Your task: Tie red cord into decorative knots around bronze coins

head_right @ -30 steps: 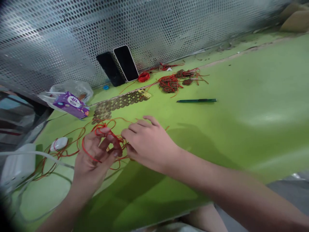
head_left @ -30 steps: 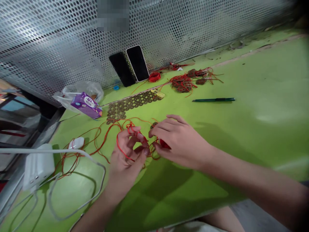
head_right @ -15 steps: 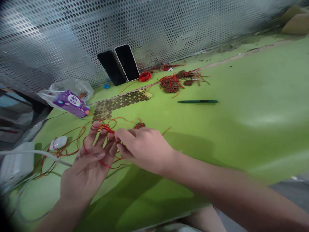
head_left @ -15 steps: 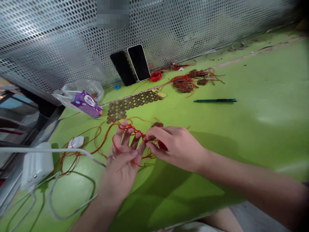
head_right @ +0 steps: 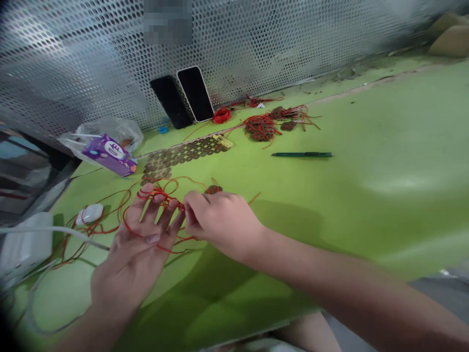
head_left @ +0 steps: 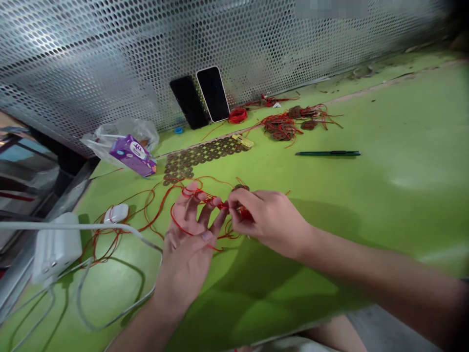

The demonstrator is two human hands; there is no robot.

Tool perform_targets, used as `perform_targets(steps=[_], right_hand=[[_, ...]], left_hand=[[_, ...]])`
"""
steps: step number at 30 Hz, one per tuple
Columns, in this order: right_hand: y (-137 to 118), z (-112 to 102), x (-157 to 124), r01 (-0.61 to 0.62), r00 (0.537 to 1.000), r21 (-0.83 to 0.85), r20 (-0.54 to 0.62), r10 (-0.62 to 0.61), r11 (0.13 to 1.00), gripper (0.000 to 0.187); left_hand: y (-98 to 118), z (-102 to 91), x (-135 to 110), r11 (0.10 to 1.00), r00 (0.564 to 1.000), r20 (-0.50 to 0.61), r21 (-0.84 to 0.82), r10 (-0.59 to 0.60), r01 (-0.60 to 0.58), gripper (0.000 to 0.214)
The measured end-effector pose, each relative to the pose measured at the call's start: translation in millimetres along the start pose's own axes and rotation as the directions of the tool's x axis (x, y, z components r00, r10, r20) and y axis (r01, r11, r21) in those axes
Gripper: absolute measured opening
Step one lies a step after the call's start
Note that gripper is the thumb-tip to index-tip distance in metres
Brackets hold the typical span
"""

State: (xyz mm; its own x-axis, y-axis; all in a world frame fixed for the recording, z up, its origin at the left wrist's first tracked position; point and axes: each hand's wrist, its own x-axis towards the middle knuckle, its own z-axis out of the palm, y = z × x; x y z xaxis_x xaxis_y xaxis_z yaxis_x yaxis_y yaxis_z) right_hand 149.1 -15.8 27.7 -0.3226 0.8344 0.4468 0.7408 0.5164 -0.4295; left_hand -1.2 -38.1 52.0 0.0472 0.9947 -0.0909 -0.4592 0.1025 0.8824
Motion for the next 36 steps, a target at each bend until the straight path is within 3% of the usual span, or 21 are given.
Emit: perform_targets(steps=[3,8,14,20,30,36], right_hand=[[-0.4,-3.3,1.1,-0.103,0.994,0.093,0.044,0.1,0.99,0.014],[0.2,-7.4,2.5,-0.133,0.989,0.189,0.091,0.117,0.973,0.014],[-1.2,-10.9,1.7,-0.044,0.997,0.204,0.076,0.029,0.978,0.015],[-0.4,-12.2,2.1,0.123,0.992,0.214,-0.012,-0.123,0.969,0.018],[3.1,-11.0,1.6,0.126,0.99,0.315,0.023,-0.14,0.941,0.018],[7.6,-11.8,2.2,0.124,0.984,0.332,0.08,-0.159,0.935,0.015]], left_hand=[[0.9,1.2,0.8,1.0,1.0,0.021,0.012,-0.015,0.014,0.037],[1.1,1.6,0.7,1.0,1.0,0.005,0.0,-0.005,0.005,0.05],[-1.5,1.5,4.9,0.998,0.999,-0.034,0.066,0.01,-0.008,0.044],[-4.3,3.0,8.8,0.988,0.997,-0.063,0.153,0.042,-0.032,0.039],[-3.6,3.4,9.5,0.985,0.996,-0.049,0.154,0.08,-0.072,0.038],[-3.3,-0.8,7.3,0.991,0.997,-0.068,0.125,0.047,-0.038,0.034]])
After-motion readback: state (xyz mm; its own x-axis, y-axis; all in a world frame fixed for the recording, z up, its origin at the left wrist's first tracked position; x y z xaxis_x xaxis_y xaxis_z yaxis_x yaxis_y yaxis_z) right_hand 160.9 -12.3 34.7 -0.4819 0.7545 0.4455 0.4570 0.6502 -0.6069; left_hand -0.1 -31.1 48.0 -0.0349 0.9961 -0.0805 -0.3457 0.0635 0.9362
